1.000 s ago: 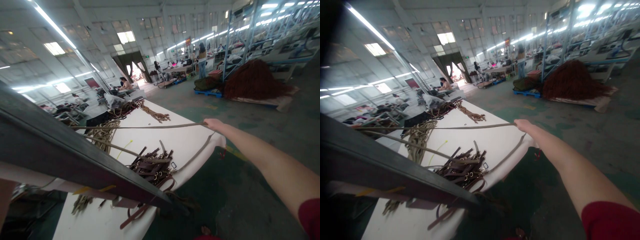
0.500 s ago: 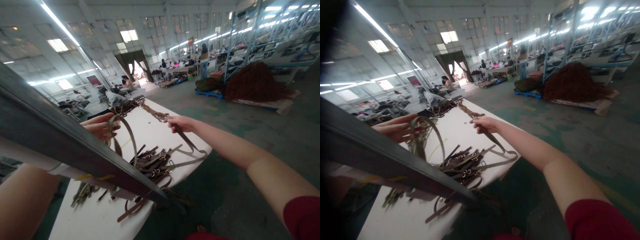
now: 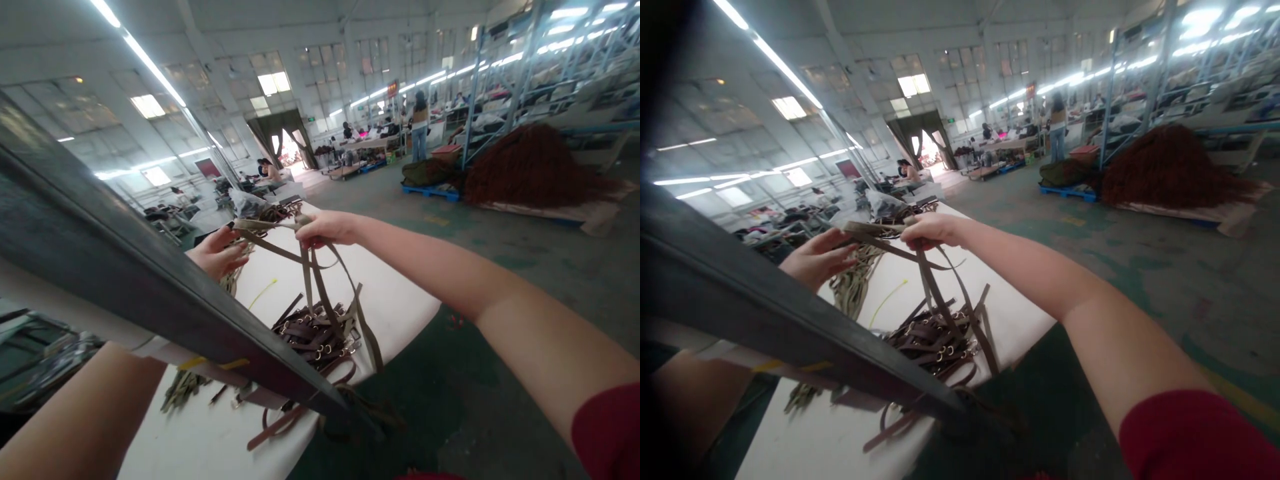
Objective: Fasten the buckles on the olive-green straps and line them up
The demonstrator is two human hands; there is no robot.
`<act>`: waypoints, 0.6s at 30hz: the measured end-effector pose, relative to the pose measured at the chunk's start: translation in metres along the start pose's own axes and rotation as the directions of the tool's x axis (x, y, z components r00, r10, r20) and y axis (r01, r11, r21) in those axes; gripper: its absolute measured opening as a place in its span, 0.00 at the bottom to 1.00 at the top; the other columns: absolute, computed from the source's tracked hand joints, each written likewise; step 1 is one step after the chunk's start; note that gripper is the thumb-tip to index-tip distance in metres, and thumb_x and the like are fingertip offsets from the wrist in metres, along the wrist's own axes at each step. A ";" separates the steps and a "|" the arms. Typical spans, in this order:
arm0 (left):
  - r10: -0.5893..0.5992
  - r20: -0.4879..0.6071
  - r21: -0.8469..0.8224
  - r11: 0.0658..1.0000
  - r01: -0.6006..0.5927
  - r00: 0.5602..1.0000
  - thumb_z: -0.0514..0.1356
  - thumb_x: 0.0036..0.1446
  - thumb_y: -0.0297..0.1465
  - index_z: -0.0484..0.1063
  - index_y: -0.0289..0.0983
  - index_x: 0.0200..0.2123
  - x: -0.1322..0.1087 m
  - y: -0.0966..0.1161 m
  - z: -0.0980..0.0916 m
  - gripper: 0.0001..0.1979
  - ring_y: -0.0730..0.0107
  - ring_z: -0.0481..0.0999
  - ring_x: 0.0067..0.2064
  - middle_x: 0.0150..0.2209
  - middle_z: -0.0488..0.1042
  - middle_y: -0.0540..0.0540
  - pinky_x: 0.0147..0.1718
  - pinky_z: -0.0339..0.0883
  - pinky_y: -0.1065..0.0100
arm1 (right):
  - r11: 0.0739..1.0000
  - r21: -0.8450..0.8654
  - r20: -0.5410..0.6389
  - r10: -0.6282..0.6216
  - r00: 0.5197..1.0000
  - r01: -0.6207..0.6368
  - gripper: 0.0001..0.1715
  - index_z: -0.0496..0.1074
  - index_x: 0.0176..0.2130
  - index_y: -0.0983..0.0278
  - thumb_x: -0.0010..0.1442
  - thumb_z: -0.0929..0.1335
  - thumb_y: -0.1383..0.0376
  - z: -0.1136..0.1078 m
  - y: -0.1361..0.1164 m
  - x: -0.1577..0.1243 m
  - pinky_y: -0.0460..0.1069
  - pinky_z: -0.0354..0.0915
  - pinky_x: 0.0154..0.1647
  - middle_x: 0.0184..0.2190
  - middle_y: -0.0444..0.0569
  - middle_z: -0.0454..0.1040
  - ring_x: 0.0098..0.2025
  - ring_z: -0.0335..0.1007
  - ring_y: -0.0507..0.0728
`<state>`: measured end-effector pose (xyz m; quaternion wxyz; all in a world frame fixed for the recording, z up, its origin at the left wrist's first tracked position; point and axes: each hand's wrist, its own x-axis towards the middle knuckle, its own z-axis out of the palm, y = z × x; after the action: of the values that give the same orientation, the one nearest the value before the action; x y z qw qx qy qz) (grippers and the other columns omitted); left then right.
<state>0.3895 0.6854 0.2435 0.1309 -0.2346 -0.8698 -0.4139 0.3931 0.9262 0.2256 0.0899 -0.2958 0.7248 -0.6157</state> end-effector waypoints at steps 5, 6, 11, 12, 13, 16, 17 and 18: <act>0.192 0.028 0.464 0.867 -0.183 0.981 0.60 0.45 0.42 0.54 0.38 0.55 0.018 0.017 -0.004 0.34 0.78 0.65 0.28 0.49 0.64 0.43 0.27 0.65 0.71 | 0.943 -0.328 -0.015 -0.056 0.998 0.048 0.07 0.63 0.30 0.68 0.47 0.65 0.70 -0.012 -0.036 -0.009 0.42 0.56 0.19 0.19 0.42 0.62 0.20 0.58 0.46; 0.250 0.099 0.429 0.863 -0.268 0.963 0.60 0.45 0.41 0.50 0.40 0.56 0.023 0.025 -0.001 0.36 0.80 0.65 0.27 0.51 0.62 0.43 0.25 0.65 0.72 | 0.915 -0.401 0.005 -0.049 0.999 0.047 0.08 0.63 0.31 0.68 0.46 0.66 0.70 -0.008 -0.040 -0.009 0.42 0.56 0.20 0.20 0.42 0.63 0.21 0.58 0.47; 0.288 0.426 0.252 0.873 -0.418 0.857 0.60 0.44 0.37 0.42 0.42 0.59 0.046 0.049 0.025 0.41 0.79 0.67 0.24 0.48 0.65 0.41 0.20 0.64 0.74 | 0.715 -0.696 0.035 -0.058 0.998 0.066 0.15 0.65 0.35 0.68 0.43 0.66 0.71 0.006 -0.045 0.000 0.44 0.58 0.24 0.25 0.45 0.67 0.26 0.62 0.50; 0.289 0.434 0.279 0.857 -0.433 0.853 0.61 0.43 0.36 0.41 0.41 0.59 0.048 0.051 0.029 0.42 0.78 0.68 0.25 0.47 0.65 0.41 0.21 0.65 0.73 | 0.673 -0.734 0.027 -0.096 0.995 0.085 0.16 0.65 0.36 0.68 0.42 0.66 0.71 0.004 -0.045 0.001 0.45 0.58 0.25 0.26 0.46 0.67 0.28 0.62 0.51; 0.300 0.426 0.320 0.832 -0.452 0.854 0.61 0.42 0.36 0.41 0.41 0.59 0.049 0.052 0.033 0.43 0.77 0.69 0.25 0.46 0.66 0.41 0.22 0.66 0.72 | 0.644 -0.758 0.026 -0.135 0.991 0.108 0.17 0.65 0.37 0.69 0.42 0.66 0.70 0.002 -0.045 0.001 0.46 0.58 0.26 0.27 0.47 0.68 0.29 0.63 0.52; 0.383 0.340 0.494 0.705 -0.510 0.859 0.60 0.42 0.34 0.42 0.38 0.59 0.050 0.057 0.037 0.42 0.71 0.70 0.31 0.42 0.67 0.42 0.31 0.67 0.66 | 0.662 -0.737 -0.019 -0.219 0.975 0.134 0.15 0.65 0.36 0.70 0.44 0.66 0.70 -0.007 -0.047 0.000 0.47 0.59 0.30 0.30 0.49 0.68 0.32 0.63 0.53; 0.409 0.306 0.551 0.661 -0.510 0.860 0.60 0.43 0.33 0.46 0.36 0.58 0.050 0.059 0.037 0.39 0.68 0.70 0.33 0.41 0.68 0.43 0.34 0.66 0.64 | 0.695 -0.706 -0.069 -0.255 0.964 0.134 0.16 0.65 0.36 0.70 0.43 0.66 0.70 -0.009 -0.049 -0.001 0.47 0.60 0.32 0.31 0.50 0.68 0.34 0.62 0.54; 0.420 0.277 0.593 0.632 -0.498 0.864 0.59 0.44 0.32 0.51 0.35 0.56 0.051 0.062 0.036 0.35 0.67 0.70 0.35 0.39 0.69 0.44 0.36 0.65 0.62 | 0.737 -0.662 -0.135 -0.300 0.944 0.139 0.17 0.64 0.37 0.70 0.43 0.66 0.70 -0.009 -0.050 -0.001 0.47 0.60 0.34 0.33 0.50 0.67 0.36 0.62 0.54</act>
<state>0.3767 0.7625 0.2836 0.2554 -0.4112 -0.8746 -0.0267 0.4053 0.9314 0.2746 -0.1763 -0.3182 0.8566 -0.3660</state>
